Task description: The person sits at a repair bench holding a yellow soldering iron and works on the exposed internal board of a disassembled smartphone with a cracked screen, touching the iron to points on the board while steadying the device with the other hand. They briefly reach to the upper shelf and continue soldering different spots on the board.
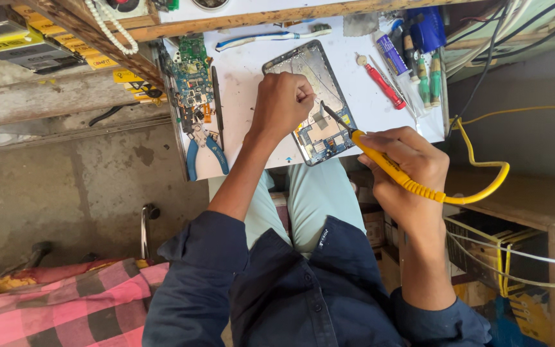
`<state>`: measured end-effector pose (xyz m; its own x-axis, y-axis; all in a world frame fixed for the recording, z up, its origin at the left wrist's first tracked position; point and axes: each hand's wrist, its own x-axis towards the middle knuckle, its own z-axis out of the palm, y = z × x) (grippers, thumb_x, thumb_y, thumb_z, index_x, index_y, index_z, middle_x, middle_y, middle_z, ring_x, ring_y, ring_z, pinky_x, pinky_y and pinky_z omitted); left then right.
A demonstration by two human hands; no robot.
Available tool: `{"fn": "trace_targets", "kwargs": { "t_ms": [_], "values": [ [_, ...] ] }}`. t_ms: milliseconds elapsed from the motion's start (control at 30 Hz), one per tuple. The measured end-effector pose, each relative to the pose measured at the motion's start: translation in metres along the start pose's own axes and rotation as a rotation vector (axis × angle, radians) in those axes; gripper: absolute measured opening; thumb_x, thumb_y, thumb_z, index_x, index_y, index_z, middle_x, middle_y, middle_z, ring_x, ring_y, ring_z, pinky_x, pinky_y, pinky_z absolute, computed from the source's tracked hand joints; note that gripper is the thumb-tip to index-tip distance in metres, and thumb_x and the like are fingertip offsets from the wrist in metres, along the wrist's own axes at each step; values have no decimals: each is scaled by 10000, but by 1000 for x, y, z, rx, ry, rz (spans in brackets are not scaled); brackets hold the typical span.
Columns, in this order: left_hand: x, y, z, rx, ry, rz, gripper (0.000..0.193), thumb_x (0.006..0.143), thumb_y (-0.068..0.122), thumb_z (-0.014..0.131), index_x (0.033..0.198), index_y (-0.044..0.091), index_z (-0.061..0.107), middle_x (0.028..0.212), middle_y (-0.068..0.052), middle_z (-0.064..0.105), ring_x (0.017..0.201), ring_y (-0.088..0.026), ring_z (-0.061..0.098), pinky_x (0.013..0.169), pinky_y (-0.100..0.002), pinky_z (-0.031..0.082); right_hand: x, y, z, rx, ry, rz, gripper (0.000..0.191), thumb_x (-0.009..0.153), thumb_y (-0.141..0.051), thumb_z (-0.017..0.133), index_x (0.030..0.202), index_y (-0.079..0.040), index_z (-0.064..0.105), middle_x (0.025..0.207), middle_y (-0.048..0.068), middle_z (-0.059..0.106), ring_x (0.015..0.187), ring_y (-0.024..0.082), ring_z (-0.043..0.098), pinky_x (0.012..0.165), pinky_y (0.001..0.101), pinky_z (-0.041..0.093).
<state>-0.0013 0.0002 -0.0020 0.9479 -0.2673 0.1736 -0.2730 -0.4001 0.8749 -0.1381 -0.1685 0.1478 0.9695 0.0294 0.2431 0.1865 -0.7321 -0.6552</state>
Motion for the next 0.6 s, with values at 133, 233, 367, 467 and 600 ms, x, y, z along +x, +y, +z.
{"fn": "trace_targets", "kwargs": {
  "t_ms": [133, 233, 367, 467, 600],
  "values": [
    [0, 1, -1, 6, -8, -14, 27, 766, 25, 767, 744, 30, 753, 694, -125, 743, 624, -233, 749, 627, -311, 582, 0, -1, 0, 0, -10, -13, 345, 785, 142, 791, 1101, 10, 759, 1060, 123, 734, 939, 240, 757, 803, 292, 577],
    [0, 2, 0, -8, -8, -18, 19, 764, 26, 766, 750, 29, 753, 702, -126, 746, 631, -229, 752, 627, -308, 583, 0, -1, 0, -10, -10, -23, 345, 782, 140, 796, 1098, 7, 761, 1068, 123, 734, 943, 242, 758, 803, 293, 577],
    [0, 2, 0, -21, -2, -19, 15, 764, 26, 762, 752, 29, 753, 711, -126, 749, 639, -225, 757, 636, -302, 588, 0, 0, 1, 13, -13, -22, 342, 790, 145, 789, 1102, 6, 757, 1072, 118, 734, 952, 239, 760, 812, 292, 581],
    [0, 1, 0, -14, -3, -15, 21, 766, 28, 766, 751, 27, 752, 711, -130, 746, 640, -229, 756, 637, -303, 588, 0, 0, 1, 10, -19, -16, 347, 787, 146, 786, 1103, 6, 758, 1071, 118, 735, 952, 238, 760, 810, 292, 583],
    [0, 1, 0, 0, -1, -7, 24, 768, 27, 762, 747, 28, 751, 707, -130, 745, 635, -233, 754, 634, -306, 588, 1, 0, 1, 12, -25, -18, 351, 790, 146, 781, 1109, 2, 760, 1068, 116, 733, 951, 234, 761, 814, 294, 586]
  ]
}}
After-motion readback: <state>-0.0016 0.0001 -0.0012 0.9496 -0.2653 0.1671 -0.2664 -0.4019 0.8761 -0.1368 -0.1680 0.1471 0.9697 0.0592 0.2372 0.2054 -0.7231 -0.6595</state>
